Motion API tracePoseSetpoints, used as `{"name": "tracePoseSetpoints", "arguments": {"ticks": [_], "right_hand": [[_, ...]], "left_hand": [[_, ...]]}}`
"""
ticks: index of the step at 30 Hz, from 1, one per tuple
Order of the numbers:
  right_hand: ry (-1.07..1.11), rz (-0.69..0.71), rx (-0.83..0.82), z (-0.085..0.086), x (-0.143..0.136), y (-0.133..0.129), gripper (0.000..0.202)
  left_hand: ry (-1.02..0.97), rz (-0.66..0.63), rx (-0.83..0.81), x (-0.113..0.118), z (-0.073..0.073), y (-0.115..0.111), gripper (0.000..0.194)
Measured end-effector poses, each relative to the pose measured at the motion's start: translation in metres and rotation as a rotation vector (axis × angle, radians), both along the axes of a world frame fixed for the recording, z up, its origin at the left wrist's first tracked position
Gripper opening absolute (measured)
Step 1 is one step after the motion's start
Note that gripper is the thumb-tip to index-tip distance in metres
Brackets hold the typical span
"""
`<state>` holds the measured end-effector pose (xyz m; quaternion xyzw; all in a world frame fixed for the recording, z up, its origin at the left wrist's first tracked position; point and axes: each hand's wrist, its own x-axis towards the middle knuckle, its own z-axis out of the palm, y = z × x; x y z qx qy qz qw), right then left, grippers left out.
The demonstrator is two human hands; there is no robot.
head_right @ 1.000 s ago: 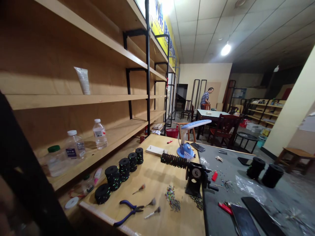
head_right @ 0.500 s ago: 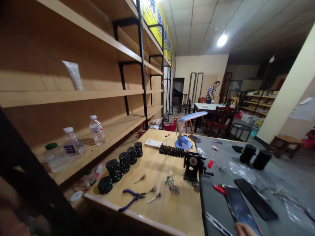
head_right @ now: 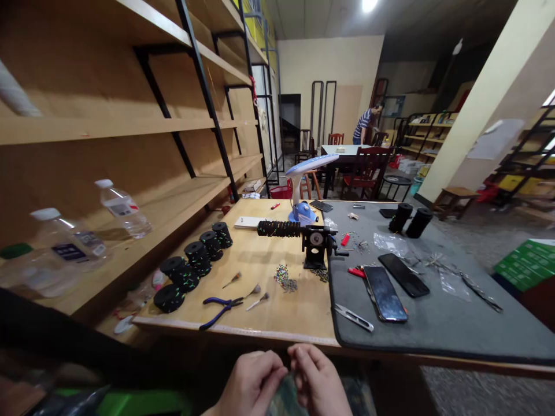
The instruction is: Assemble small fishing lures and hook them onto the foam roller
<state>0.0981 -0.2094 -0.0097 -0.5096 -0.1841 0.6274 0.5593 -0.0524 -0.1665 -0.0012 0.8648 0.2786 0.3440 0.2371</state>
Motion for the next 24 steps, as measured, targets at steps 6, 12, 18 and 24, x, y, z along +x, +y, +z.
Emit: {"name": "tracePoseSetpoints", "arguments": {"ticks": [6,12,18,24], "right_hand": [[0.039,-0.106,0.074,-0.004,0.008,0.007,0.041],[0.001,-0.125,0.056,-0.001,0.01,0.012,0.038],[0.045,-0.153,0.023,0.003,0.013,0.018,0.038],[0.139,-0.253,-0.025,0.008,0.019,0.027,0.042]], "left_hand": [[0.052,-0.004,0.058,-0.002,-0.012,-0.001,0.022],[0.079,0.003,0.032,0.0,-0.016,0.002,0.022],[0.12,-0.027,0.077,0.001,-0.023,0.006,0.022],[0.179,-0.04,0.167,-0.001,-0.035,0.01,0.024]]}}
